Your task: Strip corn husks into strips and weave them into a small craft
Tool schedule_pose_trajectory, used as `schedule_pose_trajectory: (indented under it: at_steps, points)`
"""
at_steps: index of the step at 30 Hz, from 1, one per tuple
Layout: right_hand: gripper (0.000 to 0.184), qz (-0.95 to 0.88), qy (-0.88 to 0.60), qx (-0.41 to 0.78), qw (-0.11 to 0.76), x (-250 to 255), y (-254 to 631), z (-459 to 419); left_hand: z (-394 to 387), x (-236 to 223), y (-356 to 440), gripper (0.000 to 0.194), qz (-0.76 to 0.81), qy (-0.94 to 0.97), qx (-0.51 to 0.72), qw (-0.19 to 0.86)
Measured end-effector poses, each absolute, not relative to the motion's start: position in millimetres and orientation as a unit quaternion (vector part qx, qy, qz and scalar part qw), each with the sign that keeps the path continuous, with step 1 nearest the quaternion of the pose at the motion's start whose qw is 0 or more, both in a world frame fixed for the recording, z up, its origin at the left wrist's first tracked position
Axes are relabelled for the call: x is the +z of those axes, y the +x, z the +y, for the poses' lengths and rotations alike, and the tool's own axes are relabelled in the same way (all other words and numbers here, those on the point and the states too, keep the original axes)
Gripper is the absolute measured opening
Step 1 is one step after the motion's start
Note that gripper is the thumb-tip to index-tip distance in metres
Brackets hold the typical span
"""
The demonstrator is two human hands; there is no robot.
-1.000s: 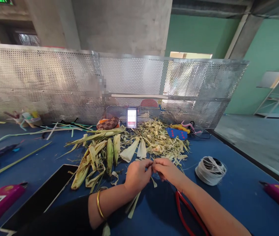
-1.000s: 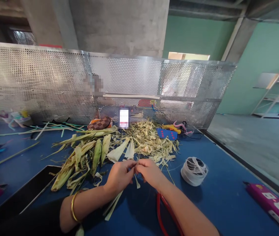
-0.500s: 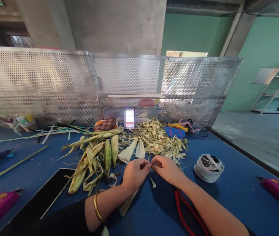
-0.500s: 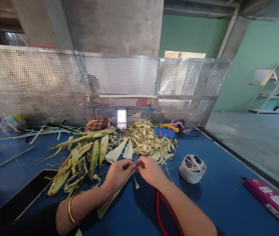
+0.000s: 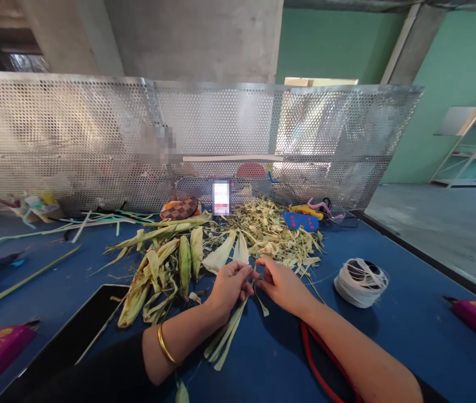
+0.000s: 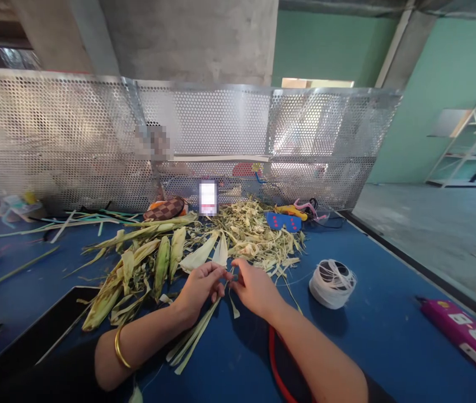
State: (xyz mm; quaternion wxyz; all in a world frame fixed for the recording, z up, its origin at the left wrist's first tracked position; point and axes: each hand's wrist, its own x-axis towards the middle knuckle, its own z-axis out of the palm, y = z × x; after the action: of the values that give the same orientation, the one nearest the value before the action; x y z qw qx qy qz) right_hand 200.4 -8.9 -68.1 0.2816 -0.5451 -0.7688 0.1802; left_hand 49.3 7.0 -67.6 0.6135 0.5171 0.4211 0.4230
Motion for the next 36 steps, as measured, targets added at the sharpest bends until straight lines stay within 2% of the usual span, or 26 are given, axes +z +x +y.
schedule_pose_trajectory:
  at_steps: [2,4,6,11,16,22,30,36]
  points:
    - [0.043,-0.784,-0.525,0.183,0.276,-70.0,199.8,-9.6,8.6,-68.9,49.1,0.016,0.433,0.512,0.414,0.615]
    - [0.047,-0.794,-0.513,0.181,0.270,-68.4,199.7,-11.8,9.9,-69.9,48.9,0.014,0.446,0.514,0.397,0.616]
    - [0.042,-0.797,-0.521,0.166,0.255,-63.5,200.3,-14.6,10.7,-70.0,48.5,0.012,0.462,0.517,0.382,0.611]
    - [0.012,-0.793,-0.568,0.096,0.199,-50.4,204.6,-17.5,12.2,-66.5,47.5,0.015,0.483,0.519,0.356,0.608]
    - [0.017,-0.798,-0.568,0.082,0.182,-46.1,207.1,-16.5,12.9,-63.6,46.8,0.016,0.492,0.520,0.335,0.613]
    - [0.018,-0.792,-0.578,0.094,0.174,-36.5,206.6,-23.1,13.1,-61.4,45.7,0.005,0.491,0.518,0.320,0.623]
    - [0.015,-0.802,-0.545,0.067,0.236,-38.5,204.6,-21.9,13.1,-60.6,44.8,0.013,0.477,0.556,0.294,0.614]
    - [0.013,-0.780,-0.537,0.106,0.304,-49.2,203.0,-12.0,19.8,-64.9,41.9,0.013,0.439,0.589,0.253,0.629]
